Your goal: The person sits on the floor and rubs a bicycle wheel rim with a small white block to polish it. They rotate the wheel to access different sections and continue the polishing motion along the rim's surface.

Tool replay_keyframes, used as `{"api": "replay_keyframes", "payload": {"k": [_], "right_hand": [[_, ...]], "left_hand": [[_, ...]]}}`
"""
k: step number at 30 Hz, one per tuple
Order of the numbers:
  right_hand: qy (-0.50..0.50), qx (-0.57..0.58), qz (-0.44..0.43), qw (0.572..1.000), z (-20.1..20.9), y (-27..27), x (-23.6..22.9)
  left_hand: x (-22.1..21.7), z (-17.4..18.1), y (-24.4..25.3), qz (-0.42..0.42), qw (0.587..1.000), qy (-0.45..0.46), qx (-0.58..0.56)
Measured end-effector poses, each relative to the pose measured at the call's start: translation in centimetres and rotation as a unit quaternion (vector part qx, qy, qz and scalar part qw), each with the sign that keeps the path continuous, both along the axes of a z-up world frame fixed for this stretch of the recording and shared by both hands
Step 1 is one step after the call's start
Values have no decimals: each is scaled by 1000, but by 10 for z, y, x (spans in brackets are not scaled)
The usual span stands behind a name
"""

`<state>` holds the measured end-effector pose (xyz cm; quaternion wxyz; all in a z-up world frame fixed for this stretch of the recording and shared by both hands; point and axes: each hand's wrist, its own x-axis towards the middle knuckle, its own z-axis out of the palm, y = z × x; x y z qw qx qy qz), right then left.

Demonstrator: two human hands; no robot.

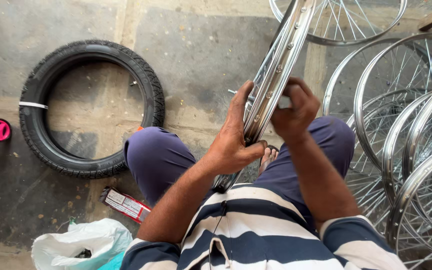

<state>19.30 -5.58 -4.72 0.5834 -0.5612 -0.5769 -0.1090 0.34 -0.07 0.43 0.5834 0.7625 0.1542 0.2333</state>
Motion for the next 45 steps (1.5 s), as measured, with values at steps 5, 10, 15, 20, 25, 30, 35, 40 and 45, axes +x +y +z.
{"api": "replay_keyframes", "payload": {"k": [5, 10, 15, 20, 25, 30, 35, 40, 45], "right_hand": [[-55, 24, -8, 998, 7, 4, -11], [442, -137, 452, 763, 25, -10, 27], [207, -32, 212, 954, -4, -7, 17], [95, 5, 14, 995, -15, -21, -11], [200, -12, 111, 974, -14, -49, -7], [383, -51, 256, 886, -36, -42, 4], [542, -11, 361, 759, -35, -23, 2], [458, -48, 346, 817, -4, -22, -21], [120, -91, -61, 987, 13, -23, -30]], "left_hand": [[1, 2, -1, -3, 1000, -3, -6], [-1, 1, 0, -12, 999, -32, 9], [5, -2, -2, -1, 1000, 4, -4], [-8, -4, -4, -35, 999, -18, 9], [-16, -6, -2, -44, 998, -20, -29], [3, -1, -1, -26, 999, -19, 37], [0, 1, -3, 4, 998, -23, 62], [-4, -14, -1, 1, 999, -43, 7], [1, -46, -4, -12, 990, -112, -84]]}}
